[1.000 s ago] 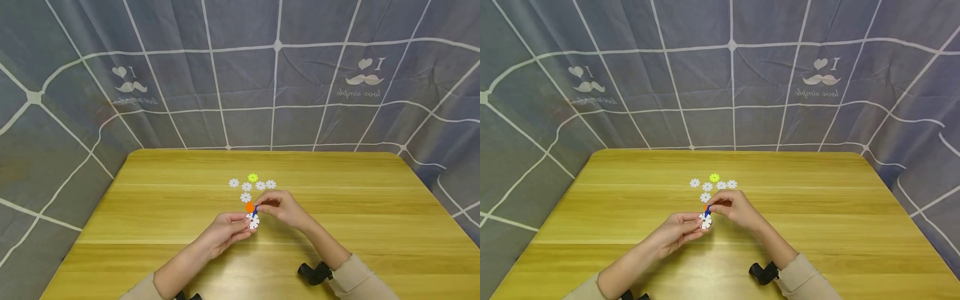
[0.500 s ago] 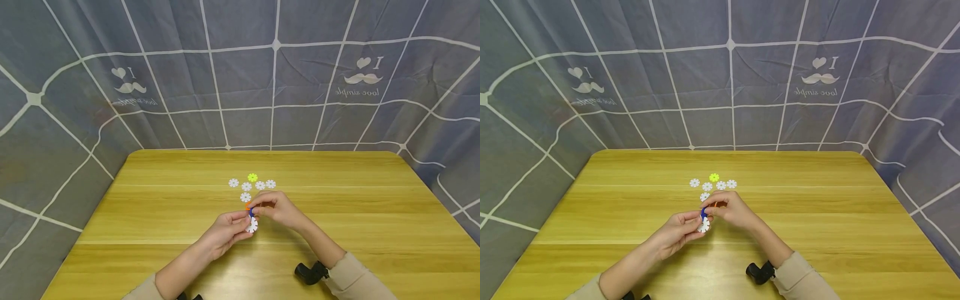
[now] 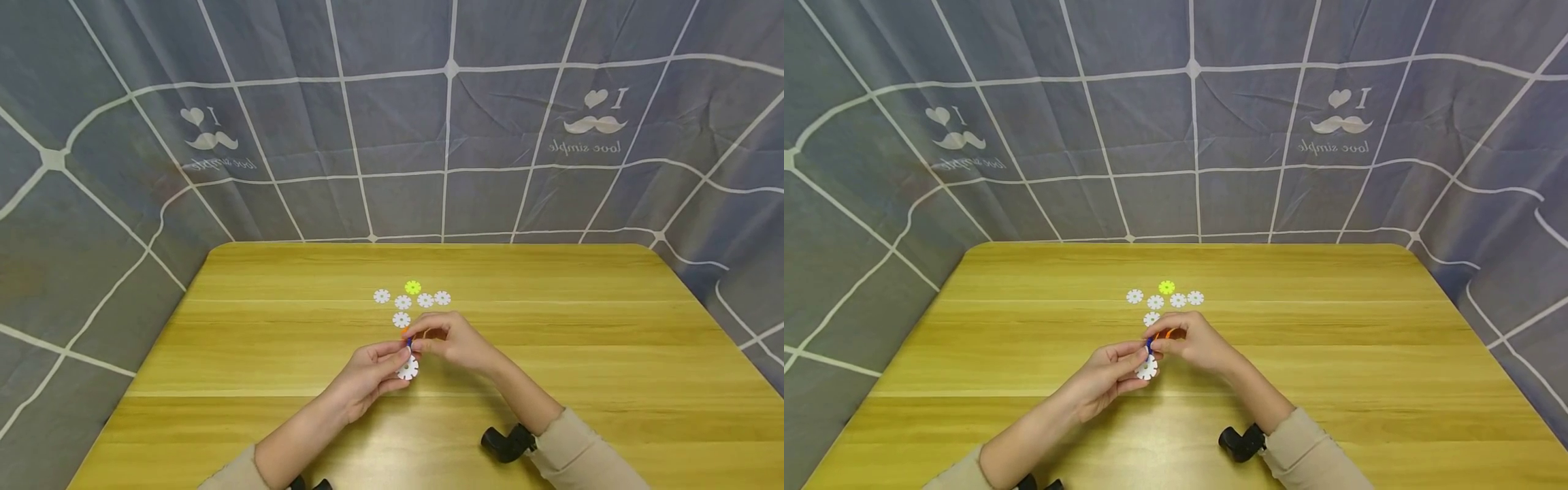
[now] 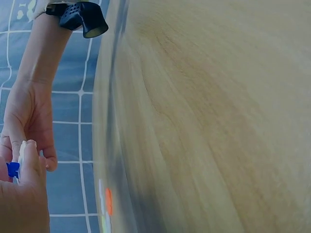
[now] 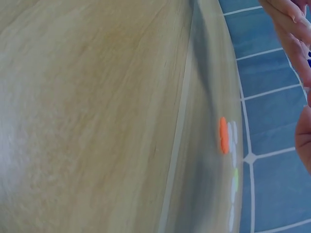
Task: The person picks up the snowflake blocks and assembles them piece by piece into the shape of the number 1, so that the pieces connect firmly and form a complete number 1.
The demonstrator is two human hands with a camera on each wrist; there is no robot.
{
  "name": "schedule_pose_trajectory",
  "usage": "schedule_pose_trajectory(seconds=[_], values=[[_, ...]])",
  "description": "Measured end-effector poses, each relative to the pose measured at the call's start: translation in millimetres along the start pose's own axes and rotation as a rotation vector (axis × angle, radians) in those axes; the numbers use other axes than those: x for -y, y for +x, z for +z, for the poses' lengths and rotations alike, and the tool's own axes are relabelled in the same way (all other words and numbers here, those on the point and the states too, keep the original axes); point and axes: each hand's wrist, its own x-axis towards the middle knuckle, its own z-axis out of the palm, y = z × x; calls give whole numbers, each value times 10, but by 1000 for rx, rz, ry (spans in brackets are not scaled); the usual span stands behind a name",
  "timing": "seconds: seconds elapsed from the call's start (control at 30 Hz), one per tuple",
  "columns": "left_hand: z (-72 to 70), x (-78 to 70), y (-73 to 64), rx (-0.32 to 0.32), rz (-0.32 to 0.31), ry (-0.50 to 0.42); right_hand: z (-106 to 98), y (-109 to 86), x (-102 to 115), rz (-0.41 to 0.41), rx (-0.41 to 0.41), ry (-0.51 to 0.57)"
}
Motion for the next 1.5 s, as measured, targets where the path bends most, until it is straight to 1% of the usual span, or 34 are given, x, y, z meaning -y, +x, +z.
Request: schedule_pose_trajectory(seconds=[0.13, 0.3, 0.4, 0.63, 0.77, 0.87, 0.97, 1.07, 1.27, 1.4, 1.5], values=[[-1, 7, 12, -45, -2, 22, -31, 9, -23, 66, -19, -11], [-29, 12, 6, -98, -7, 54, -71, 26, -73, 185, -92, -84], [-52, 13, 3, -117, -9, 54, -80, 40, -107, 260, -131, -91], [-80, 21, -3, -140, -12, 46, -60, 108, -289, 350, -187, -115], [-87, 32, 4, -158, -13, 53, -4, 167, -361, 434, -243, -123], [-93, 44, 14, -158, -6, 59, 42, 214, -384, 488, -283, -179], [-88, 52, 11, -151, 2, 59, 73, 247, -405, 513, -306, -276], [-83, 53, 4, -143, 6, 60, 93, 270, -413, 533, -309, -362], [-90, 50, 14, -113, 9, 50, 112, 318, -401, 555, -263, -510], [-88, 50, 23, -105, 7, 53, 114, 338, -380, 589, -246, -540], [-85, 46, 27, -106, 5, 55, 111, 342, -360, 610, -242, -526]])
